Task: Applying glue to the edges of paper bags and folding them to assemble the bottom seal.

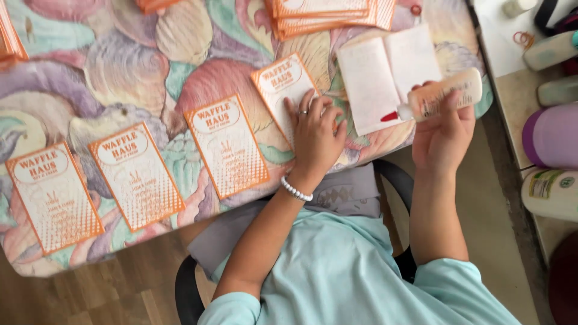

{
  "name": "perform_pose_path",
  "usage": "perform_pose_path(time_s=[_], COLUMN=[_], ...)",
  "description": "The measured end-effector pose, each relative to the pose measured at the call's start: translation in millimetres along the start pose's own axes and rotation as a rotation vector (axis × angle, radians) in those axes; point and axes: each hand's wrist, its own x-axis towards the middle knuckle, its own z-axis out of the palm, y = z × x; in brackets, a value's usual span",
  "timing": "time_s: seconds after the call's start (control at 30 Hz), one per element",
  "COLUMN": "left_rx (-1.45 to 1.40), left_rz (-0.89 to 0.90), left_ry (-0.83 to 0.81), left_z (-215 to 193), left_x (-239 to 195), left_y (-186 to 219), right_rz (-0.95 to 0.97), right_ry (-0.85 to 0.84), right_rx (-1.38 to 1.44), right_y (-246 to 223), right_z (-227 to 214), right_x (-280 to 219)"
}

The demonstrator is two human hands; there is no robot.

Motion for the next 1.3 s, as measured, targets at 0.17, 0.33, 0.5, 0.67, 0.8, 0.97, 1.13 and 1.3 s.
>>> perform_pose_path(time_s=[0.17, 0.33, 0.5, 0.67, 0.8, 0.97, 1.13, 1.3], left_rx=[-0.003, 0.040, 0.126, 0.193, 0.246, 0.302, 0.294, 0.285], left_rz=[0.204, 0.309, 0.285, 0.385, 0.395, 0.382, 0.377, 0.395], left_ry=[-0.179, -0.262, -0.349, -0.397, -0.422, -0.478, -0.522, -0.526], left_z=[7.2, -0.3, 3.0, 4.5, 7.0, 3.0, -6.3, -6.1], left_x=[-6.7, -5.3, -19.2, -38.5, -44.0, -46.6, -44.5, -45.5], left_y=[1.1, 9.2, 15.1, 20.4, 21.9, 25.4, 30.7, 28.0], right_rz=[0.127, 0.172, 0.089, 0.030, 0.018, -0.056, -0.113, -0.150], right_ry=[0.177, 0.217, 0.186, 0.043, 0.023, -0.046, -0.163, -0.253], right_rx=[0.136, 0.211, 0.112, -0.018, -0.020, -0.098, -0.197, -0.272], right_y=[-12.3, -10.1, 13.8, 16.6, 19.7, 20.5, 33.9, 33.2], right_z=[-24.1, -38.1, -56.1, -52.2, -54.8, -55.8, -56.4, -38.2], right_x=[-11.9, -17.4, -15.8, -22.7, -24.1, -23.9, -19.3, -18.1])
